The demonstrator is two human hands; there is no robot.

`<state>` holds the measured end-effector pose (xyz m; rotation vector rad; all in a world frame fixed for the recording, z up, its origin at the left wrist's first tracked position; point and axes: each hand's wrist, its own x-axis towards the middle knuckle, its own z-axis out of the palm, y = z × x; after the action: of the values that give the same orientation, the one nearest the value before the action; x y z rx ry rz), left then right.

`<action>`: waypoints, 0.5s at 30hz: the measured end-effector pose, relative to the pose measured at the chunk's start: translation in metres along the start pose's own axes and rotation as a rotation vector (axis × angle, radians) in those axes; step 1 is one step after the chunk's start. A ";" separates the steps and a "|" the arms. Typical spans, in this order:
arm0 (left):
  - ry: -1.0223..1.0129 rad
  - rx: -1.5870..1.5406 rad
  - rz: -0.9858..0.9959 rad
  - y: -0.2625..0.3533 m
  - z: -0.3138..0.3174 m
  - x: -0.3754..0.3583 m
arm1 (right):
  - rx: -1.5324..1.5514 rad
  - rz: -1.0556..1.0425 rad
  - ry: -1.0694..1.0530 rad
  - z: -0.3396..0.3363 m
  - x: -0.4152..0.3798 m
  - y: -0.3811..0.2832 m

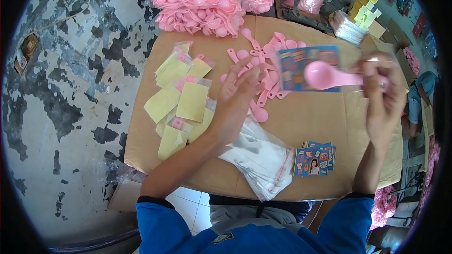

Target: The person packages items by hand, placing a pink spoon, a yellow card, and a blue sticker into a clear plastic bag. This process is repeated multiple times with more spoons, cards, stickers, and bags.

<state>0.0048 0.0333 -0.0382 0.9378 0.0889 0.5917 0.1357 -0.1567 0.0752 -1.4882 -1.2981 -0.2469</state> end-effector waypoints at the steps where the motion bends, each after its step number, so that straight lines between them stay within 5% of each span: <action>1: 0.039 0.088 0.013 0.001 -0.001 0.001 | -0.092 -0.065 -0.008 -0.007 0.003 0.001; 2: 0.076 0.176 0.025 0.001 0.000 0.001 | -0.185 -0.128 -0.016 -0.011 0.003 0.002; 3: 0.112 0.264 0.038 0.001 0.001 0.000 | -0.265 0.030 -0.084 -0.001 -0.001 -0.006; 6: -0.106 0.728 0.247 -0.004 -0.001 -0.001 | -0.397 0.035 -0.214 0.015 0.001 -0.007; 10: -0.334 1.100 0.315 -0.001 0.030 -0.026 | 0.013 0.178 -0.133 0.038 -0.012 -0.004; 15: -0.447 0.664 -0.108 -0.003 0.025 -0.026 | 0.029 0.125 -0.133 0.029 -0.004 0.005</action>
<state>-0.0076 0.0003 -0.0297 1.6793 -0.0724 0.2337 0.1250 -0.1344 0.0581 -1.5762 -1.3016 -0.0478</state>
